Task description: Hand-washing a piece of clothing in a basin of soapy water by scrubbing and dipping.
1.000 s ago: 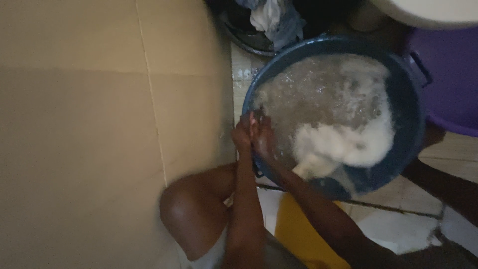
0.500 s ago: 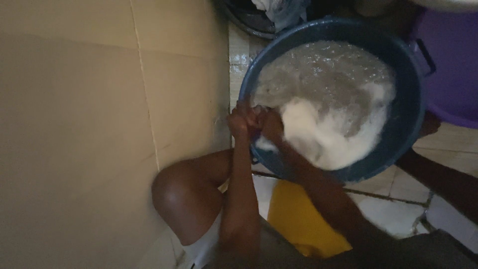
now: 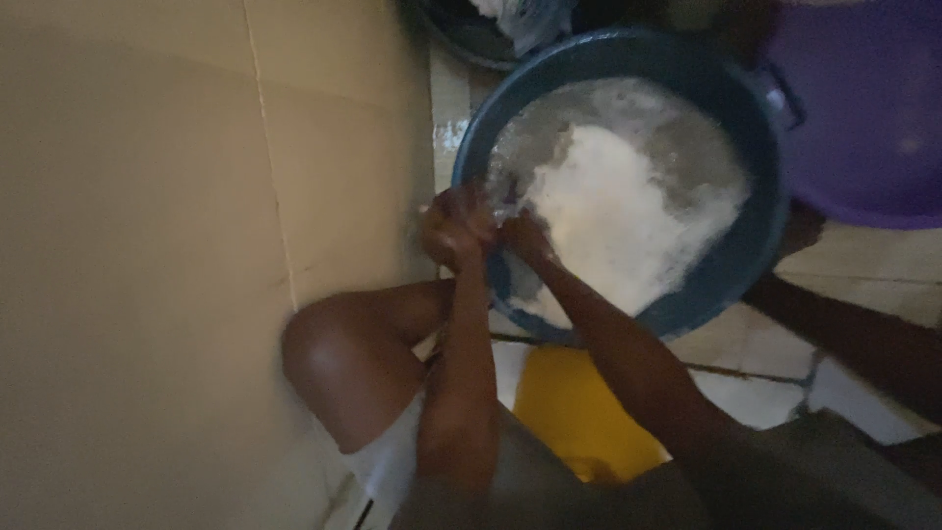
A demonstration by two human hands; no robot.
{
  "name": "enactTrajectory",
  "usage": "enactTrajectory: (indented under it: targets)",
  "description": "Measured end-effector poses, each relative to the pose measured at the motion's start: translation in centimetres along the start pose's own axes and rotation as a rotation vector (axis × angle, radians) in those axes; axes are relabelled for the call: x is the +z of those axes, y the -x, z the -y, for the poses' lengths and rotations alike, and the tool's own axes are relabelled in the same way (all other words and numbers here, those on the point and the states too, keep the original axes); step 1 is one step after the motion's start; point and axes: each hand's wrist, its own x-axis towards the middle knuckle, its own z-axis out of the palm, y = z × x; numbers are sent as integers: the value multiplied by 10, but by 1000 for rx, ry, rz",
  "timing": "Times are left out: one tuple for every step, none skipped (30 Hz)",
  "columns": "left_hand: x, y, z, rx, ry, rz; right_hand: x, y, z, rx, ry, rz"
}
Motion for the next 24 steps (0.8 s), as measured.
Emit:
enactTrajectory:
  targets:
    - [-18,21,-30,-88,210,-79,-44,15,-7,139,-124,83]
    - [-39,38,-56,-171,411,-147,-84,30,-7,285,-262,166]
    - [-27,33,-53,-159,421,-140,-80,31,-25,291,-261,150]
    - [-16,30,-47,-151,377,-264,-73,35,-41,50,93,168]
    - [-4,26,-40,-142,331,-388,-66,38,-58,-190,448,184]
    - [15,24,-31,-143,332,-380,-95,58,-76,-184,450,187]
    - [36,22,-22,-126,275,-334,-123,77,-94,-140,-57,291]
    - [55,18,-15,-111,218,-296,-153,94,-111,-95,-566,382]
    - [18,56,-44,-113,218,-295,-134,87,-138,-95,-565,383]
    - [-9,83,-86,-232,466,-115,-116,80,-164,6,-1008,118]
    - [-31,107,-135,-349,709,72,-98,74,-191,111,-1434,-174]
    - [-28,111,-129,-349,717,75,-127,72,-202,109,-1428,-178]
    - [-25,114,-123,-337,772,120,-156,71,-212,358,-1218,-311]
    - [-24,116,-113,-329,819,159,-181,71,-217,596,-995,-428]
    - [-16,120,-90,-332,819,157,-120,94,-250,595,-993,-425]
    - [-5,123,-71,-355,857,149,-80,83,-284,590,-454,-316]
    - [6,126,-51,-379,894,141,-45,47,-298,557,82,-200]
    - [26,124,-19,-377,899,140,-68,51,-274,554,84,-204]
    - [46,122,13,-520,857,198,-92,55,-250,518,-122,-160]
    - [66,118,47,-662,810,254,-113,58,-224,477,-329,-111]
    - [68,120,50,-661,814,252,-142,66,-197,473,-327,-113]
    - [69,127,54,-674,794,268,-171,78,-171,407,-632,-29]
    - [71,133,59,-686,774,284,-198,89,-145,334,-935,59]
    - [76,139,75,-703,769,284,-230,99,-131,345,-929,73]
